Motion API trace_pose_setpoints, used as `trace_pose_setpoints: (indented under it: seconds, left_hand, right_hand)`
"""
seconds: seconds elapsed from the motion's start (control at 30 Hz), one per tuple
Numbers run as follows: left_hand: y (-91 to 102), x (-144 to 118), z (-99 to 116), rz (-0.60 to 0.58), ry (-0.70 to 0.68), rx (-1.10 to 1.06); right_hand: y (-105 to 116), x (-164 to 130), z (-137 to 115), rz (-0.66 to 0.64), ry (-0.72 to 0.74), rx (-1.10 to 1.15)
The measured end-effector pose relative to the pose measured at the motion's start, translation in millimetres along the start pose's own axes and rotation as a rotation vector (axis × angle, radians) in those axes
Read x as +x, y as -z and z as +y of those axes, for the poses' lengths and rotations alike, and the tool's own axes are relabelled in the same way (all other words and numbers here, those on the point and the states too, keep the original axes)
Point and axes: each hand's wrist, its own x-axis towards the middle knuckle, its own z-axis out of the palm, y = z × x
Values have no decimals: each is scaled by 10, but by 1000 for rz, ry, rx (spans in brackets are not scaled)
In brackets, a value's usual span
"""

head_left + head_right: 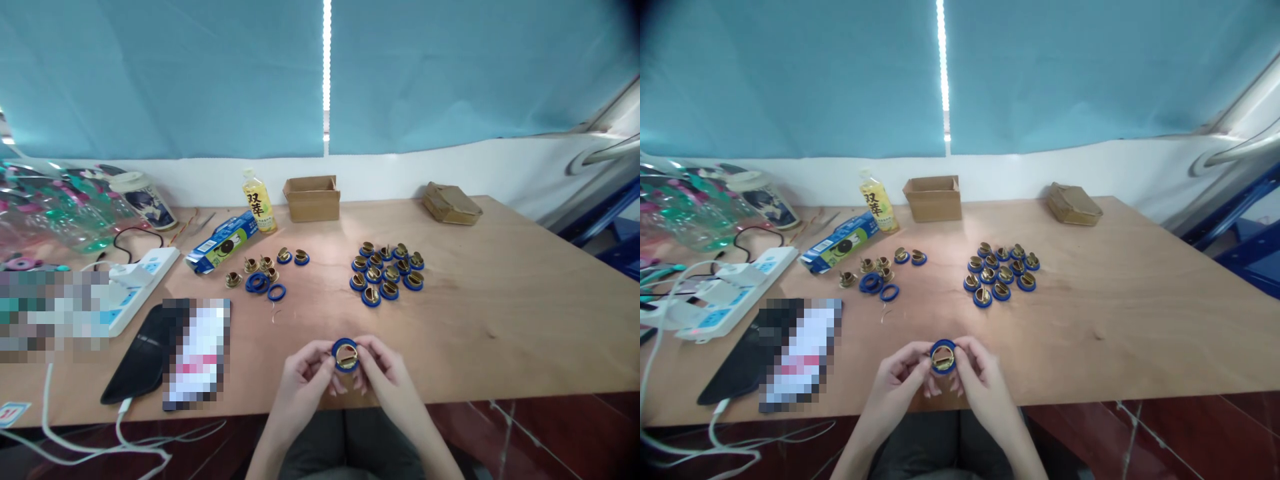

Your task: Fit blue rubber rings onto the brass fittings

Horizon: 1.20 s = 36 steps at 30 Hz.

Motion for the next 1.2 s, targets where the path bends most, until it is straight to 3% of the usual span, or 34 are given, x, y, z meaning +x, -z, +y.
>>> trace_pose_setpoints:
  seconds: [0.13,0.27,0.47,0.67,0.93,1.07,1.2]
  left_hand:
    - [-24,2,8,19,-86,71]
    - [-37,29,-25,62,-149,93]
    - [-18,42,-68,117,-155,100]
    - [-36,38,-80,94,-103,-62]
    - [-1,14,-128,394,-157,-7]
    - [172,-100,-125,579,-195,59]
    - [363,-216,-82,766,-232,86]
  right_hand:
    - [-17,-4,1,76,26,-3]
    - [-26,-6,7,58,62,15]
    - [-29,3,19,61,131,-35]
    - [-65,17,14,58,173,-39]
    - [-84,45,49,85,133,-147]
    - [-64,203,-39,-27,108,-434]
    - [-294,469,-237,-141,182,-740]
